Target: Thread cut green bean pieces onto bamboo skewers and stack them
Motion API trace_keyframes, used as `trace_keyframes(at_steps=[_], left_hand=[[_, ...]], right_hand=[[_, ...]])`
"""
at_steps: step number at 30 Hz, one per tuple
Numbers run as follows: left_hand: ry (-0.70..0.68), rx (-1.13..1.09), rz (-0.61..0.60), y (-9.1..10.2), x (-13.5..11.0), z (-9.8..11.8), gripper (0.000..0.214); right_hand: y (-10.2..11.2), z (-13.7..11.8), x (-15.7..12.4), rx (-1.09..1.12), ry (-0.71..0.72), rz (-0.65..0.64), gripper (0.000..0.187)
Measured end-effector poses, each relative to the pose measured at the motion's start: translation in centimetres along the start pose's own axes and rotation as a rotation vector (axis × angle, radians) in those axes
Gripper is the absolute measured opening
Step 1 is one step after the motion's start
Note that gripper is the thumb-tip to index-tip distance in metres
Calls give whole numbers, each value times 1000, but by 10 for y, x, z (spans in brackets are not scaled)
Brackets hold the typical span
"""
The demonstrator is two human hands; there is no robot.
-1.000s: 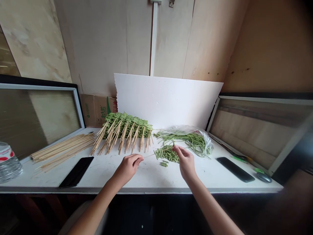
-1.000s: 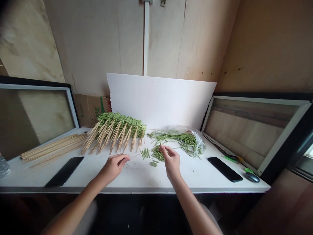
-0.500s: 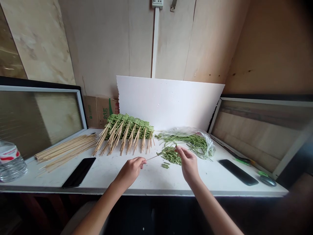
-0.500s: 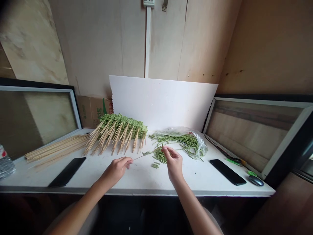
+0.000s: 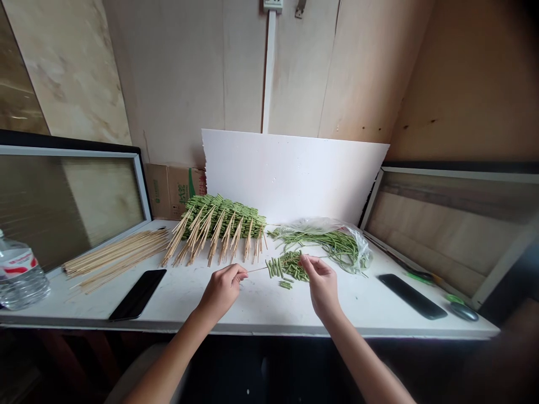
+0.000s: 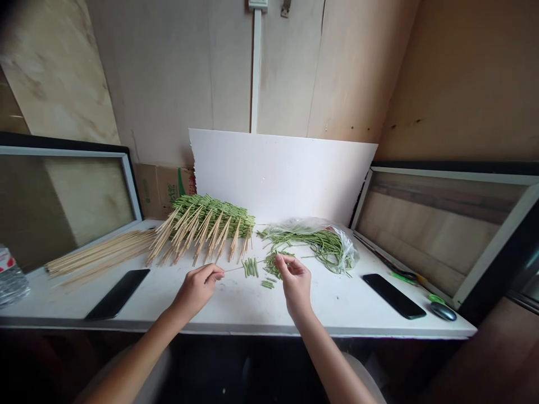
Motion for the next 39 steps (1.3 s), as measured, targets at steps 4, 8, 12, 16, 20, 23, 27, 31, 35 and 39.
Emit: trace_keyframes(at_steps=[4, 8, 12, 16, 20, 23, 27, 31, 35, 39], left_hand=[[-48, 2, 18, -4, -1, 7, 21], [-73, 1, 52, -5, -1, 15, 21], [-61, 17, 62, 0, 1, 13, 22], [38, 50, 79, 4, 3, -2, 19], [122, 46, 73, 5, 3, -16, 19], [135, 48, 48, 3, 3, -21, 19], [117, 45, 21, -1, 2, -21, 18], [109, 34, 12, -3, 2, -21, 18], [96, 28, 34, 0, 2, -23, 17], [94, 6, 72, 4, 4, -23, 16]], right_hand=[[-11, 2, -8, -25, 7, -60, 32], [-18, 6, -12, -53, 32, -95, 30], [-18, 8, -10, -56, -35, -128, 32], [-11, 14, 0, -155, -33, -273, 36], [7, 38, 16, -501, 185, -347, 29], [20, 65, 22, -821, 306, -349, 23], [26, 86, 19, -1172, 336, -386, 22], [24, 83, 20, -1186, 297, -387, 22], [26, 67, 29, -760, 85, -376, 21], [27, 52, 35, -267, -150, -341, 40]])
Point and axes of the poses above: each hand's wrist, its own x-axis towards the middle knuckle, its own y-axis out of the back of the hand, z = x × y, the point moved 2 cm from there along x, towards the middle knuckle, and after that the axes turned 3 degrees about -z, right-handed, at the moved point
